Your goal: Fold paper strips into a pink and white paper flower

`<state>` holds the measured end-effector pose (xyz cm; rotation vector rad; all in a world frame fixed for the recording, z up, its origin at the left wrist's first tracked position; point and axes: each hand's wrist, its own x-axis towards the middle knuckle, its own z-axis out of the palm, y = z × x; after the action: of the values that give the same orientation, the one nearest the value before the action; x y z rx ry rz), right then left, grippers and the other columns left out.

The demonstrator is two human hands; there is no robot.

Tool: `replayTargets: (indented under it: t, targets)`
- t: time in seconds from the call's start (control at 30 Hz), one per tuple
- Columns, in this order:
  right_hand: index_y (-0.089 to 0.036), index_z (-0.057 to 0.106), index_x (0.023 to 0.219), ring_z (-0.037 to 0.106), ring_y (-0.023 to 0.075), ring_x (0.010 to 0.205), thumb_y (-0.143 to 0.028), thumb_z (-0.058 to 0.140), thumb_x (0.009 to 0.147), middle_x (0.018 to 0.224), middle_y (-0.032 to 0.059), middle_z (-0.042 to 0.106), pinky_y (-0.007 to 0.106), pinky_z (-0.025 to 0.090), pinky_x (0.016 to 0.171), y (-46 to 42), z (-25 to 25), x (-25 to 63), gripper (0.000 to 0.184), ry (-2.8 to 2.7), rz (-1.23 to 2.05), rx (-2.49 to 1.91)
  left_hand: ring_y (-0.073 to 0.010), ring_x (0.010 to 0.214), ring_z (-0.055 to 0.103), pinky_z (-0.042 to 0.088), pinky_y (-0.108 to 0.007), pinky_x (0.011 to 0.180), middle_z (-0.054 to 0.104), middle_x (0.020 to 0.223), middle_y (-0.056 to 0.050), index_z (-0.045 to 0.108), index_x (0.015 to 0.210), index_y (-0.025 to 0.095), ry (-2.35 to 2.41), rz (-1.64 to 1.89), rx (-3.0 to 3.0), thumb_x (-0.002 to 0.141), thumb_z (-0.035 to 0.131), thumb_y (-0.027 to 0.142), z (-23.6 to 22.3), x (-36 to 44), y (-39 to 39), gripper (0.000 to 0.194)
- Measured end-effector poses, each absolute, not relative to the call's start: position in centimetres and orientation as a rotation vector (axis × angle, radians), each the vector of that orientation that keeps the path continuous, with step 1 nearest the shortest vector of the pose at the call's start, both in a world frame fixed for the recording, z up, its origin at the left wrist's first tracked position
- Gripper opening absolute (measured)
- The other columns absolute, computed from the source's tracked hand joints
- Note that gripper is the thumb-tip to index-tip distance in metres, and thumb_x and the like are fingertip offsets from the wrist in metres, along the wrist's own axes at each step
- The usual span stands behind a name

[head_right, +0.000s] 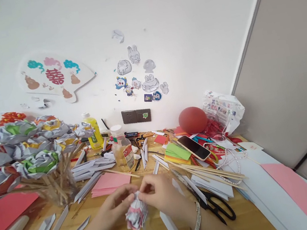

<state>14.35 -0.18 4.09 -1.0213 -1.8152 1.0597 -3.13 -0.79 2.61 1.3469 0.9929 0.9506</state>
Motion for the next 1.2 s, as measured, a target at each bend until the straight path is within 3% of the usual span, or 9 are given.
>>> replayTargets:
  t: [0.07, 0.17, 0.3, 0.5, 0.83, 0.97, 1.13, 1.2]
  targets:
    - [-0.017, 0.057, 0.069, 0.056, 0.0141, 0.066, -0.022, 0.062, 0.074, 0.068, -0.0011, 0.058, 0.024, 0.044, 0.061, 0.0, 3.6, 14.2, 0.008, -1.616, 1.091, -1.009, -0.0167, 0.066, 0.059, 0.045, -0.026, 0.059, 0.064, 0.076, -0.002, 0.060, 0.097, 0.019, 0.858, 0.966, 1.041, 0.070, 0.061, 0.060, 2.1, -2.9, -0.8, 0.049]
    - [-0.017, 0.056, 0.067, 0.057, 0.0153, 0.068, -0.022, 0.062, 0.073, 0.068, 0.0002, 0.060, 0.026, 0.046, 0.065, 0.2, 2.8, 13.9, 0.009, -1.509, 1.004, -1.055, -0.0197, 0.066, 0.063, 0.050, -0.030, 0.059, 0.065, 0.080, -0.007, 0.061, 0.091, 0.015, 0.643, 0.780, 0.793, 0.073, 0.051, 0.068, 1.4, -2.1, -1.3, 0.057]
    - [-0.017, 0.060, 0.079, 0.060, 0.0172, 0.075, -0.022, 0.062, 0.073, 0.077, 0.0018, 0.063, 0.028, 0.048, 0.071, 0.1, 2.9, 14.1, 0.008, -1.518, 1.123, -1.004, -0.0076, 0.040, 0.046, 0.040, -0.019, 0.039, 0.057, 0.056, 0.001, 0.059, 0.068, 0.014, 0.757, 0.940, 0.822, 0.068, 0.063, 0.062, 1.1, -1.4, -1.9, 0.048]
    - [-0.017, 0.065, 0.079, 0.060, 0.0162, 0.073, -0.024, 0.063, 0.075, 0.075, 0.0011, 0.065, 0.026, 0.047, 0.068, 0.4, 3.5, 15.4, 0.009, -1.736, 1.132, -1.042, -0.0063, 0.029, 0.037, 0.027, -0.018, 0.030, 0.049, 0.037, 0.005, 0.053, 0.055, 0.015, 0.911, 0.967, 0.980, 0.064, 0.061, 0.067, 0.7, -1.8, -1.3, 0.053]
    - [-0.019, 0.066, 0.071, 0.054, 0.0126, 0.060, -0.016, 0.057, 0.078, 0.064, -0.0011, 0.061, 0.022, 0.039, 0.056, -0.2, 3.7, 14.7, 0.012, -1.895, 0.728, -1.091, -0.0017, 0.022, 0.031, 0.017, -0.016, 0.025, 0.060, 0.050, 0.003, 0.053, 0.065, 0.016, 0.963, 0.934, 1.219, 0.062, 0.061, 0.069, 1.2, -1.9, -1.4, 0.054]
    - [-0.021, 0.069, 0.077, 0.059, 0.0172, 0.070, -0.013, 0.054, 0.080, 0.073, 0.0024, 0.067, 0.027, 0.041, 0.065, -1.0, 4.8, 14.4, 0.018, -1.993, 0.585, -1.092, -0.0013, 0.023, 0.029, 0.020, -0.014, 0.024, 0.059, 0.050, 0.005, 0.056, 0.076, 0.015, 0.959, 0.974, 1.198, 0.062, 0.062, 0.068, 1.3, -2.0, -1.3, 0.054]
    - [-0.022, 0.070, 0.088, 0.059, 0.0207, 0.091, -0.015, 0.051, 0.084, 0.094, 0.0056, 0.067, 0.032, 0.042, 0.082, -2.4, 6.4, 13.9, 0.021, -1.970, 0.649, -1.028, -0.0094, 0.036, 0.050, 0.038, -0.017, 0.029, 0.057, 0.055, 0.004, 0.058, 0.097, 0.015, 0.951, 1.046, 1.230, 0.060, 0.067, 0.064, 2.3, -2.4, -1.5, 0.063]
    - [-0.022, 0.069, 0.091, 0.057, 0.0202, 0.094, -0.019, 0.050, 0.086, 0.097, 0.0060, 0.064, 0.032, 0.042, 0.085, -2.8, 6.9, 13.7, 0.020, -1.910, 0.717, -0.994, -0.0090, 0.035, 0.049, 0.041, -0.018, 0.030, 0.057, 0.055, 0.005, 0.057, 0.103, 0.015, 0.924, 1.075, 1.250, 0.062, 0.066, 0.064, 2.6, -2.6, -1.5, 0.064]
